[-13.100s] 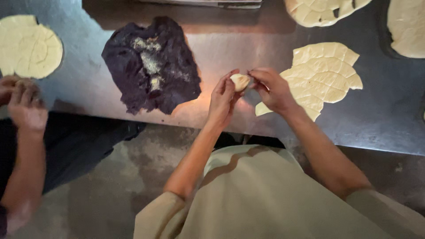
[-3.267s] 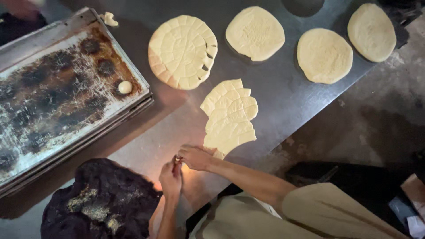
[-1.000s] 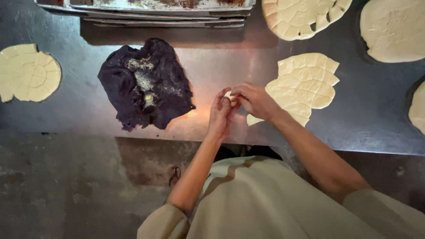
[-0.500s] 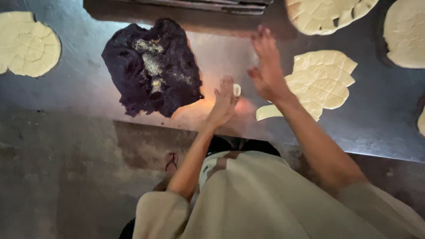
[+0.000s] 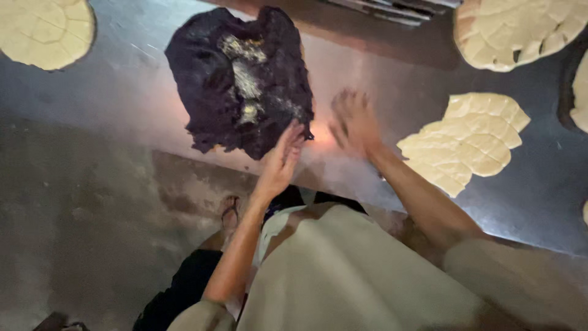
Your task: The person pinches small pieces of dough from a large dark dough mass on a stainless steel table and rolls each piece between the palms into a ball, placing the finished dough balls onto a tray. Flattened dough rounds rest on the table around the work area while another worker portions dough nearby.
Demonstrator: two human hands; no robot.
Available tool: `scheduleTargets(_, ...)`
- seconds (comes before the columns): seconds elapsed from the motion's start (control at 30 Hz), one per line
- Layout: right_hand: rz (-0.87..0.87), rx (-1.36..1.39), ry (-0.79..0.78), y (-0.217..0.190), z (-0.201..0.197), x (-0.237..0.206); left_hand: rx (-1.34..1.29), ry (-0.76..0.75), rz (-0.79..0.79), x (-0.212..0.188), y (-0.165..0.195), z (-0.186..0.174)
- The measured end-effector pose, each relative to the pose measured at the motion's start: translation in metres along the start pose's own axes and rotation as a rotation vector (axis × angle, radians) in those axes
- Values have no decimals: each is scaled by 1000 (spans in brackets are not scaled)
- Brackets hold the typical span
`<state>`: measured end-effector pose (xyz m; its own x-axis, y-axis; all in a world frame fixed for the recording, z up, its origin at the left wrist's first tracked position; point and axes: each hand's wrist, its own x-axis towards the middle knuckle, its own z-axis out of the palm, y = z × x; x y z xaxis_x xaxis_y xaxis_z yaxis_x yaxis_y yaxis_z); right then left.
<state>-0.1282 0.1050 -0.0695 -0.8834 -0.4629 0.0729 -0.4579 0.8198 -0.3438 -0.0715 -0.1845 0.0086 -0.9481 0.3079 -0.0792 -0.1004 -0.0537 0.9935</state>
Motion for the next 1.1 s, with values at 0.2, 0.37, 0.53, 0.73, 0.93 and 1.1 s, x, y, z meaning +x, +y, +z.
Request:
scheduleTargets(0.2, 79, -48, -98, -6, -9, 6, -29, -12, -67, 6, -5, 1)
scheduleTargets(0.37, 40, 350, -166, 30, -12, 13, 12, -26, 4, -4, -12, 20)
scheduleTargets(0.53, 196, 336, 138, 32, -31, 20, -85, 123, -65, -25, -25, 34)
scheduleTargets(0.73, -83, 99, -40, -12, -23, -50, -94, 123, -72, -41, -51, 44)
scheduleTargets(0.93, 166, 378, 68, -27, -50, -93, -540, 136, -714, -2, -93, 102)
scheduleTargets(1.1, 133, 643, 158, -46, -117, -84, -1157, 32, -339, 50, -80, 145)
